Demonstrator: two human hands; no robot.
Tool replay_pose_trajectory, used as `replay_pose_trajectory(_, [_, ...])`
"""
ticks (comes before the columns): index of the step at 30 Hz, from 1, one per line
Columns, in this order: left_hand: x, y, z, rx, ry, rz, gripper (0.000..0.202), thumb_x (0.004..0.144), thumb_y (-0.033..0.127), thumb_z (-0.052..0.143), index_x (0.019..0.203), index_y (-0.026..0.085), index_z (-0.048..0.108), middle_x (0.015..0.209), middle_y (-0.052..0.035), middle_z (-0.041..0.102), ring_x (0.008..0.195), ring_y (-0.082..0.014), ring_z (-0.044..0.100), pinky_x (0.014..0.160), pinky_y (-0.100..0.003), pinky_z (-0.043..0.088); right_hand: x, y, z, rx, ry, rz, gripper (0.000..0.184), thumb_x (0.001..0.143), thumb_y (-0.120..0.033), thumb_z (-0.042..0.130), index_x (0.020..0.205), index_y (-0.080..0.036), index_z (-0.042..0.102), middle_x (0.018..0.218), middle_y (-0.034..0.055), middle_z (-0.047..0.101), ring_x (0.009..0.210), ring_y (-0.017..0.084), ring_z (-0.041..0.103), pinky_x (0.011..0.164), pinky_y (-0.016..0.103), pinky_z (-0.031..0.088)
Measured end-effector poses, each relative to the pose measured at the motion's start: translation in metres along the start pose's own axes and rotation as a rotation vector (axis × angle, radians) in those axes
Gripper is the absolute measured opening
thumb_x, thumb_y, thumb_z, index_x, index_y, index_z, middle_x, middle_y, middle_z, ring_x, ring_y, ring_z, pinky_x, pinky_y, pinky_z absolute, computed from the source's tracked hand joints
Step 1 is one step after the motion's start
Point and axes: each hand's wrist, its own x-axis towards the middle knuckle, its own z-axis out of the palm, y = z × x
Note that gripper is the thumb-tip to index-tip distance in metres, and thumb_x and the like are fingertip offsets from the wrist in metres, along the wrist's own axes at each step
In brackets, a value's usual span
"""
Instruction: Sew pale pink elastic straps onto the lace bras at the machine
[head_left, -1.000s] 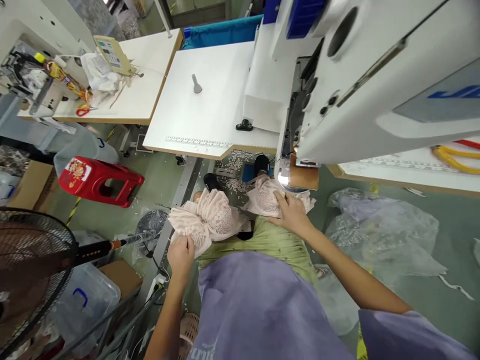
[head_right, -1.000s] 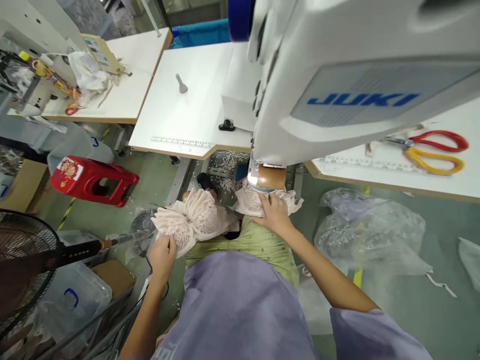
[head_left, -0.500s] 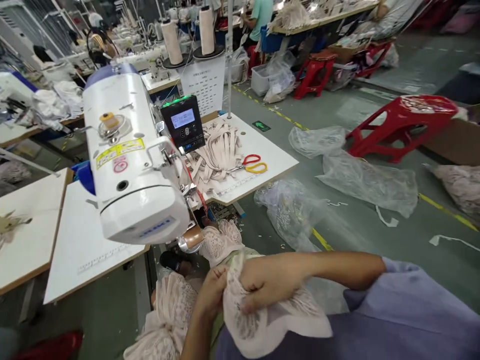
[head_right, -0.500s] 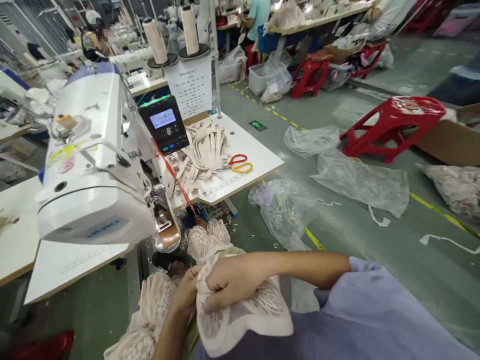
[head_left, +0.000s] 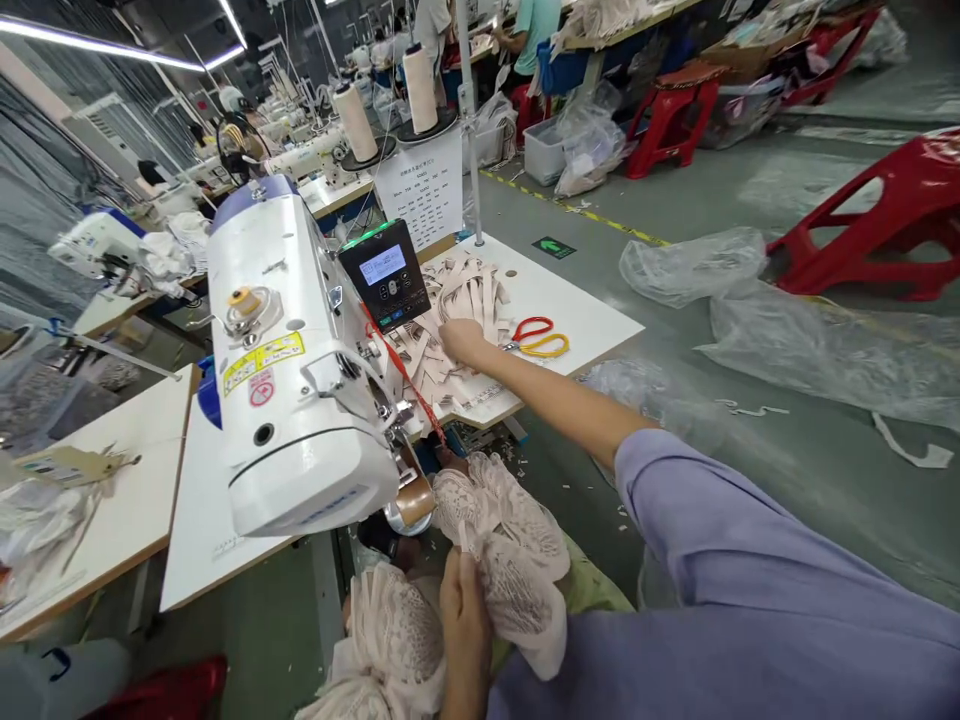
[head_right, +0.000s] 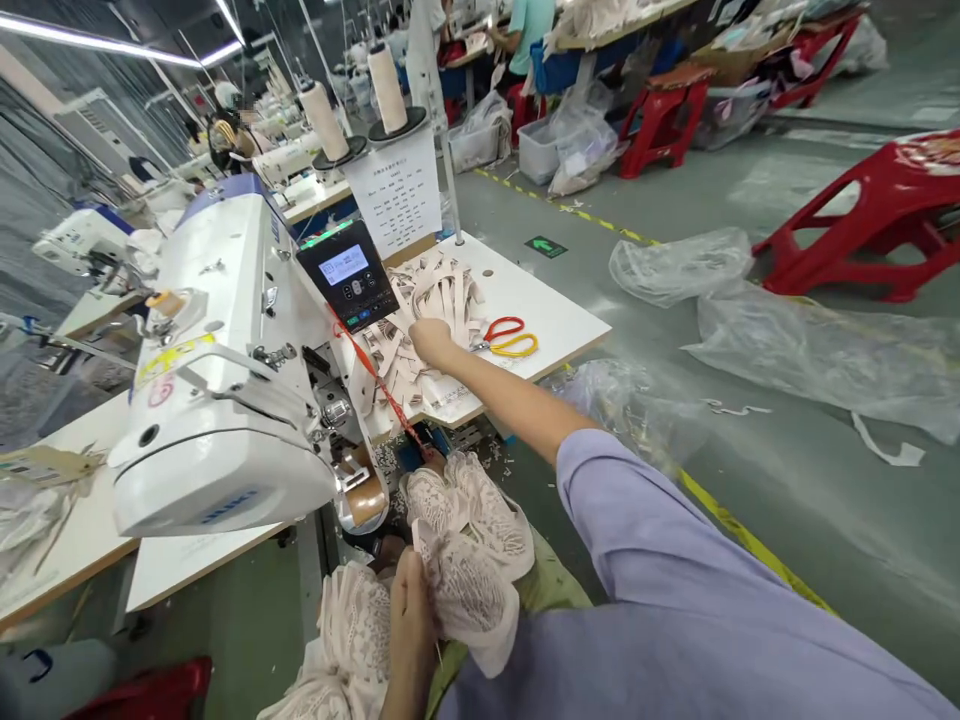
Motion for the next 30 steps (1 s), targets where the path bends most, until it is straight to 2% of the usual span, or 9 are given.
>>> replay_pose_trajectory(3, [-0.005,0.003,-0.007,0.082,0.034,0.063,0.046,0.1,0.057,0.038,0.078,0.02,0.055,0.073,-0.001,0.053,0.07,-0.0159,0.051,0.067,-0.025,0.043,-0.002,0.013,-0.005,0.186,0.018,0.023,0.013,0.08,-0.01,0.066,0.092,-0.005,0.068,0.1,0.0247,0.072,0.107,0.034,0.065,0.089,0.038,0.051])
replay_pose_trajectory(6, [-0.006,0.013,-0.006,0.231,0.05,0.172,0.04,0.102,0.047,0.037,0.076,0.02,0.052,0.069,0.0007,0.05,0.065,-0.0143,0.05,0.063,-0.024,0.042,-0.027,0.021,-0.005,0.418,-0.016,-0.029,0.009,0.092,-0.017,0.056,0.09,-0.011,0.061,0.086,0.0119,0.071,0.089,0.02,0.069,0.077,0.026,0.055])
replay_pose_trajectory(9, [-0.002,0.027,-0.006,0.381,0.083,0.35,0.027,0.103,0.035,0.041,0.102,0.019,0.062,0.081,-0.0029,0.063,0.072,-0.0157,0.06,0.067,-0.024,0.047,-0.075,0.021,0.008,0.612,-0.103,-0.087,0.014,0.097,-0.024,0.047,0.089,-0.016,0.054,0.074,0.0015,0.065,0.066,0.008,0.065,0.061,0.015,0.053])
replay_pose_trajectory(11, [0.005,0.037,-0.013,0.474,0.104,0.571,0.028,0.101,0.028,0.044,0.122,0.019,0.06,0.091,-0.0057,0.069,0.079,-0.0163,0.065,0.071,-0.025,0.05,-0.116,0.018,0.021,0.846,-0.235,-0.134,0.015,0.094,-0.031,0.054,0.088,-0.017,0.052,0.068,-0.0035,0.06,0.054,0.004,0.06,0.051,0.011,0.048])
replay_pose_trajectory(14, [0.016,0.048,-0.031,0.65,0.193,0.82,0.03,0.1,0.021,0.045,0.124,0.018,0.062,0.086,-0.0059,0.069,0.074,-0.0142,0.064,0.068,-0.022,0.048,-0.169,0.008,0.041,1.39,-0.539,-0.158,0.033,0.079,-0.04,0.075,0.092,-0.018,0.054,0.066,-0.0064,0.059,0.048,0.004,0.059,0.045,0.01,0.046])
replay_pose_trajectory(16, [0.022,0.051,-0.044,0.786,0.317,0.781,0.03,0.1,0.022,0.045,0.121,0.017,0.066,0.084,-0.0061,0.069,0.071,-0.0134,0.063,0.064,-0.021,0.046,-0.188,-0.001,0.052,1.483,-0.633,-0.126,0.04,0.075,-0.044,0.08,0.092,-0.018,0.055,0.066,-0.0045,0.064,0.051,0.006,0.063,0.047,0.012,0.048])
replay_pose_trajectory(20, [0.023,0.052,-0.057,0.931,0.443,0.558,0.033,0.101,0.033,0.047,0.119,0.019,0.071,0.078,-0.004,0.065,0.066,-0.013,0.06,0.057,-0.022,0.04,-0.189,-0.019,0.067,1.324,-0.567,-0.152,0.037,0.082,-0.05,0.072,0.089,-0.017,0.055,0.065,-0.0009,0.067,0.057,0.01,0.066,0.052,0.017,0.05])
replay_pose_trajectory(26, [0.02,0.057,-0.076,0.722,0.137,0.365,0.04,0.101,0.037,0.046,0.135,0.023,0.062,0.08,-0.0029,0.069,0.067,-0.0149,0.062,0.062,-0.024,0.043,-0.165,-0.038,0.069,0.9,-0.207,-0.326,0.022,0.09,-0.041,0.06,0.084,-0.02,0.057,0.068,0.0003,0.063,0.067,0.018,0.064,0.064,0.029,0.05])
replay_pose_trajectory(30, [0.022,0.056,-0.086,0.604,-0.019,0.222,0.049,0.099,0.044,0.048,0.143,0.022,0.054,0.055,0.0053,0.051,0.047,-0.0131,0.047,0.049,-0.024,0.036,-0.153,-0.053,0.069,0.695,0.007,-0.441,0.012,0.088,-0.03,0.059,0.083,-0.019,0.059,0.091,0.0065,0.064,0.092,0.024,0.061,0.081,0.036,0.05])
